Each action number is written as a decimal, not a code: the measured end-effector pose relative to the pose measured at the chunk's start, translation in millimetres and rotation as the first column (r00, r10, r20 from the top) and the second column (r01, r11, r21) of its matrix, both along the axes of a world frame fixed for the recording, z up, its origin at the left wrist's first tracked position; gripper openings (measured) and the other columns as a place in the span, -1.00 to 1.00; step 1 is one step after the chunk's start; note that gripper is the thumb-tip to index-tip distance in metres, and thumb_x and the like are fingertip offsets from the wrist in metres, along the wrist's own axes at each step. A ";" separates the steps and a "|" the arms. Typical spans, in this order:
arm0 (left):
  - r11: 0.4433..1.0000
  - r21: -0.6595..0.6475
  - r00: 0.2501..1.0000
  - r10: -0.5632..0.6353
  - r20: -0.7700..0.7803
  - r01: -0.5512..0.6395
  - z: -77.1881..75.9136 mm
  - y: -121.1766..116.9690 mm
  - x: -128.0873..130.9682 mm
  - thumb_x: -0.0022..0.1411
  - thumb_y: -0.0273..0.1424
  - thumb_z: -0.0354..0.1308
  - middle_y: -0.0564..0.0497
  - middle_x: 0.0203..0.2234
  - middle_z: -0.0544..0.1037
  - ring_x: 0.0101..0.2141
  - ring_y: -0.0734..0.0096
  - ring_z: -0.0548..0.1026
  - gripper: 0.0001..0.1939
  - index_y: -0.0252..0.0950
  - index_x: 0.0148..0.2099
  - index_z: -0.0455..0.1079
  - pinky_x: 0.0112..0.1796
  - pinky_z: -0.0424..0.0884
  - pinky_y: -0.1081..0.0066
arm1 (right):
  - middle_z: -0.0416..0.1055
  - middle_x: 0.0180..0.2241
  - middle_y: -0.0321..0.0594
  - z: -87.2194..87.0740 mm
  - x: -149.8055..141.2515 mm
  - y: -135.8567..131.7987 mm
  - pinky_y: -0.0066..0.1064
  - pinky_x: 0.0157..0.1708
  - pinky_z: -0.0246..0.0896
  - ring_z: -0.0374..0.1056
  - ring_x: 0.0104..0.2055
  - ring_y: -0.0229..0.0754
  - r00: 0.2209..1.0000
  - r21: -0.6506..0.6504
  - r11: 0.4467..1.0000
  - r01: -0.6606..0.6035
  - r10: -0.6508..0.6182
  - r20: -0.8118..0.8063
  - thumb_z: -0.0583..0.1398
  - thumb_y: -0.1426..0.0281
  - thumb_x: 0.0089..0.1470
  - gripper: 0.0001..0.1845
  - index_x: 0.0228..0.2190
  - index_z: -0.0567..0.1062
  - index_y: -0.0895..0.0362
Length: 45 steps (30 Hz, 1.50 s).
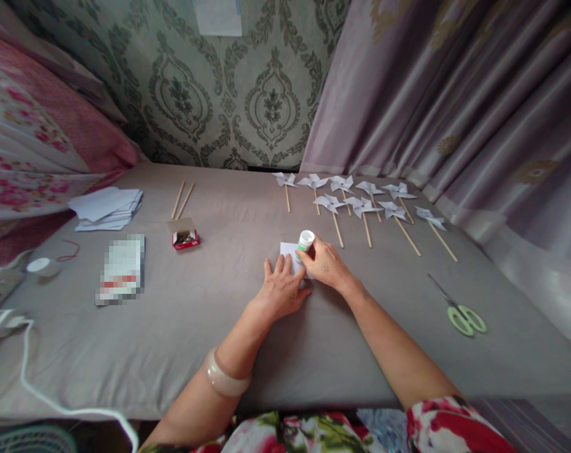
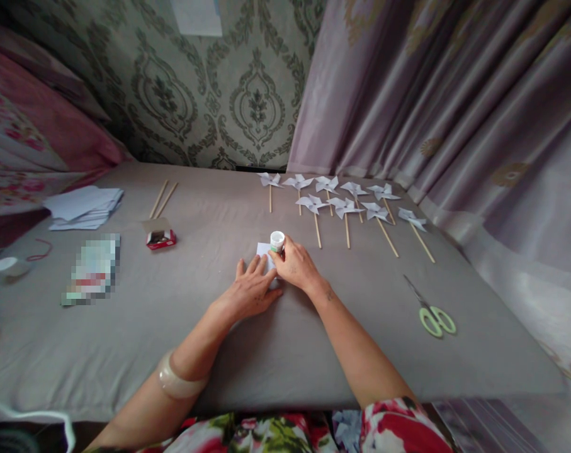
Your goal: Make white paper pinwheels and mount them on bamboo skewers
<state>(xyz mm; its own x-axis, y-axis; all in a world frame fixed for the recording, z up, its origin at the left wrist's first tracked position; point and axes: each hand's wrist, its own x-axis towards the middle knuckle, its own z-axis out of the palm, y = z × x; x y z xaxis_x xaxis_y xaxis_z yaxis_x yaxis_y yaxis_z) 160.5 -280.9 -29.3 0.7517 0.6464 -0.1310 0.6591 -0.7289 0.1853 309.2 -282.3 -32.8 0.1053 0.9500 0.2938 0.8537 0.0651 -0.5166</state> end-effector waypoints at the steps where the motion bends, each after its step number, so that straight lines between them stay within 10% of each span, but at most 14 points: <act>1: 1.000 0.001 1.000 -0.001 0.004 0.001 -0.5 0.0 -0.2 0.28 -0.12 -0.08 -0.38 0.25 0.07 0.25 -0.18 -0.01 -0.46 -0.31 0.20 0.16 0.10 -0.06 -0.26 | 0.48 -0.38 -0.10 0.2 1.1 -1.3 -0.39 -0.35 0.18 0.40 -0.35 -0.11 1.000 -0.002 1.000 0.008 -0.008 0.005 0.13 0.34 0.06 -0.81 -0.27 0.35 0.16; 45: 1.000 0.005 1.000 -0.003 0.021 0.003 -0.5 -0.9 0.1 0.27 -0.13 -0.07 -0.37 0.24 0.08 0.24 -0.21 0.00 -0.49 -0.29 0.17 0.17 0.10 -0.08 -0.28 | 0.47 -0.44 -0.18 2.3 6.3 -0.3 -0.43 -0.41 0.16 0.37 -0.43 -0.18 0.998 -0.018 0.999 -0.049 0.049 -0.039 0.14 0.34 0.04 -0.84 -0.30 0.36 0.14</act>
